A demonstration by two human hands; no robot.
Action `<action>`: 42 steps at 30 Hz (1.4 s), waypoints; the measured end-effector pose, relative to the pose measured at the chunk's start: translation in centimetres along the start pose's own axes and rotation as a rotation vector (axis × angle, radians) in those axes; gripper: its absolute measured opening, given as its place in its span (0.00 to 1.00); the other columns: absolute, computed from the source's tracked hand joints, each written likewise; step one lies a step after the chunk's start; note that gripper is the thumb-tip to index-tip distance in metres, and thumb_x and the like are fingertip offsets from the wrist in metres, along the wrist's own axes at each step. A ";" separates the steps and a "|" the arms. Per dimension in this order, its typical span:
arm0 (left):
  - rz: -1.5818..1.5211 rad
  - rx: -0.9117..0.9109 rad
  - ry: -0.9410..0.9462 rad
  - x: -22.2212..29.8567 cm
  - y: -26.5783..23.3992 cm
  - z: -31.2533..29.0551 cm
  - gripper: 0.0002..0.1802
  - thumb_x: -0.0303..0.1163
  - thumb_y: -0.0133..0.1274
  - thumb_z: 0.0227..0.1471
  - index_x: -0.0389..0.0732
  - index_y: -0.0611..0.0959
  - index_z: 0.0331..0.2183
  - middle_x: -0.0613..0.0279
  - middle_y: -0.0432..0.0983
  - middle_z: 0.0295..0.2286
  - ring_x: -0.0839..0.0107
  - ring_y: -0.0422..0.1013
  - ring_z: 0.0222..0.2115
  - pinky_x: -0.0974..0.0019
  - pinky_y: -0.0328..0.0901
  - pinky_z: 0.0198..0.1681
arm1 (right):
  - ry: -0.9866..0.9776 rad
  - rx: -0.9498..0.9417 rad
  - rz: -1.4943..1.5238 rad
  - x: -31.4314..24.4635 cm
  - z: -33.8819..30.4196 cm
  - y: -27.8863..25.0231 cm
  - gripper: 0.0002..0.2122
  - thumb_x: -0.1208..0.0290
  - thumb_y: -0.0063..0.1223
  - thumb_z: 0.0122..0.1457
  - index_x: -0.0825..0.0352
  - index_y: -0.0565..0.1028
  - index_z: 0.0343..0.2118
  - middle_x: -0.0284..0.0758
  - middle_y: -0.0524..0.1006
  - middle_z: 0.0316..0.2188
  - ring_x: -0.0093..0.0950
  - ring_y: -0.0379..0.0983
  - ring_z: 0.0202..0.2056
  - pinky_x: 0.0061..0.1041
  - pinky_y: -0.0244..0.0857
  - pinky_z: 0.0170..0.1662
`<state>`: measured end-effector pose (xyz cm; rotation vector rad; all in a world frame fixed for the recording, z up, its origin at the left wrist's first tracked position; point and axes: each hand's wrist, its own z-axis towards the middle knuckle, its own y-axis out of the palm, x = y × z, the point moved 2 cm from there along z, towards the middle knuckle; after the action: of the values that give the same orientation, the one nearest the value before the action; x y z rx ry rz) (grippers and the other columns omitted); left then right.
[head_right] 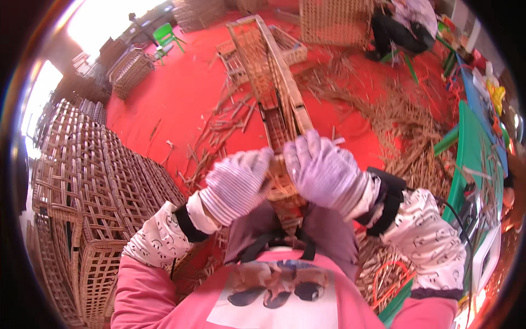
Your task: The recorder uses a pneumatic staple gun and pliers to assemble and trim woven bamboo frames in a furniture manufacturing workshop.
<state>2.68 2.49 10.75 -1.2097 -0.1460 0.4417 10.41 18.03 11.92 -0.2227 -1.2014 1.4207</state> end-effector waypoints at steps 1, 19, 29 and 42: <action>-0.084 -0.038 0.002 -0.1 -0.2 0.2 0.29 0.43 0.54 0.39 0.34 0.71 0.41 0.54 0.71 0.29 0.60 0.70 0.29 0.60 0.66 0.29 | -0.016 -0.044 -0.007 0.0 0.1 0.0 0.15 0.68 0.44 0.47 0.74 0.70 0.35 0.43 0.72 0.28 0.38 0.70 0.34 0.29 0.64 0.30; -0.187 -0.182 -0.038 -1.3 -0.6 2.1 0.21 0.51 0.52 0.43 0.41 0.77 0.23 0.56 0.73 0.17 0.59 0.71 0.17 0.60 0.64 0.19 | 1.047 0.294 1.731 -1.1 -3.8 3.8 0.23 0.78 0.60 0.44 0.71 0.66 0.44 0.35 0.71 0.39 0.23 0.68 0.42 0.24 0.65 0.46; -0.100 0.041 -0.015 -0.9 0.0 1.7 0.18 0.45 0.56 0.42 0.40 0.76 0.29 0.58 0.72 0.17 0.60 0.70 0.15 0.62 0.64 0.18 | 0.962 0.448 1.886 -1.9 -3.4 6.7 0.19 0.79 0.62 0.42 0.68 0.69 0.39 0.31 0.71 0.32 0.20 0.69 0.34 0.20 0.67 0.39; -0.081 0.136 -0.269 -7.4 -0.7 -5.4 0.26 0.57 0.54 0.38 0.41 0.76 0.23 0.57 0.70 0.13 0.59 0.70 0.17 0.62 0.64 0.21 | 0.886 -0.528 1.306 -11.4 -5.9 16.3 0.28 0.57 0.61 0.39 0.62 0.67 0.45 0.42 0.71 0.41 0.39 0.68 0.43 0.29 0.62 0.45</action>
<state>-1.99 -5.38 10.44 -1.0037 -0.3885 0.5335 7.66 15.56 -8.50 -2.0507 -0.5577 1.6442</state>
